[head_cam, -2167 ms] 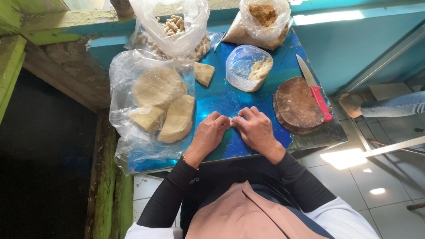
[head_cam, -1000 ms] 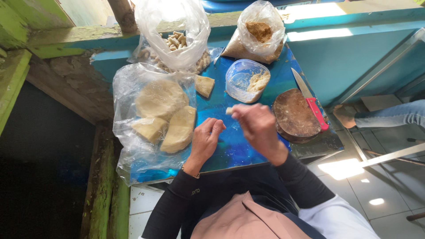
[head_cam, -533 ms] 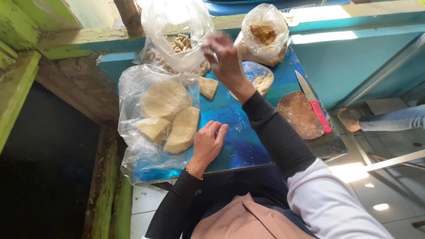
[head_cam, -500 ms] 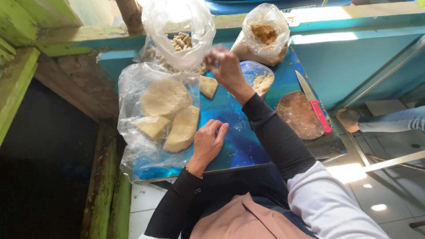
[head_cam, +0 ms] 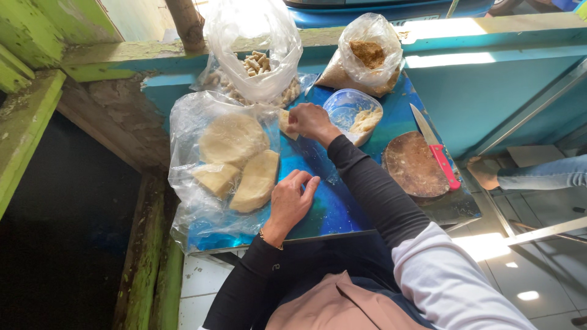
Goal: The person pinches a small piece of dough flat on a blue table, spoons brown filling from a plastic bag onto it, and folds and pinches the dough closed around the filling, repeating the cycle. The person works beside blocks of dough in plastic wrap, a knife, and a wooden board.
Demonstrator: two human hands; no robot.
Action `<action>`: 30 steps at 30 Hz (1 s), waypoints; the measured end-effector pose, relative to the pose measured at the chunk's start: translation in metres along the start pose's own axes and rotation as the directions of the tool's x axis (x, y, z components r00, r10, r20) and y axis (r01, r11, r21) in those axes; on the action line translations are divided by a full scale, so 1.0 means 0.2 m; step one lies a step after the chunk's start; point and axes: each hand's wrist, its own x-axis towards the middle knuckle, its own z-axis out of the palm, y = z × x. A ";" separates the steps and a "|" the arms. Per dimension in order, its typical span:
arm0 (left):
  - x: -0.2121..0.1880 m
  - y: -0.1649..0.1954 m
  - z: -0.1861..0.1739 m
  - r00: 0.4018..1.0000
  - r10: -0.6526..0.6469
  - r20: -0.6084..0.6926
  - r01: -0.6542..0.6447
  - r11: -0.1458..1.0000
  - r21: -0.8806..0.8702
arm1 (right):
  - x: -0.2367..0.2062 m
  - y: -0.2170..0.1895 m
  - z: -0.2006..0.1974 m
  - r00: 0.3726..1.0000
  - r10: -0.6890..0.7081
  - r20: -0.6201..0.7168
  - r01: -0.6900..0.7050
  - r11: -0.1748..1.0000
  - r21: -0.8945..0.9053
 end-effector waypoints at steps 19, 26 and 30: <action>0.00 0.02 -0.01 1.000 -0.018 0.025 0.018 1.000 0.000 | 0.10 0.10 0.00 0.993 -0.016 0.115 0.017 1.000 -0.013; 0.01 0.01 -0.01 1.000 -0.009 0.027 0.009 1.000 0.004 | 0.09 0.06 -0.01 0.983 -0.050 0.176 0.061 0.997 -0.057; 0.00 0.02 -0.01 0.999 -0.032 0.044 0.031 0.999 0.010 | 0.10 0.07 -0.03 0.989 -0.049 0.137 0.055 0.998 -0.043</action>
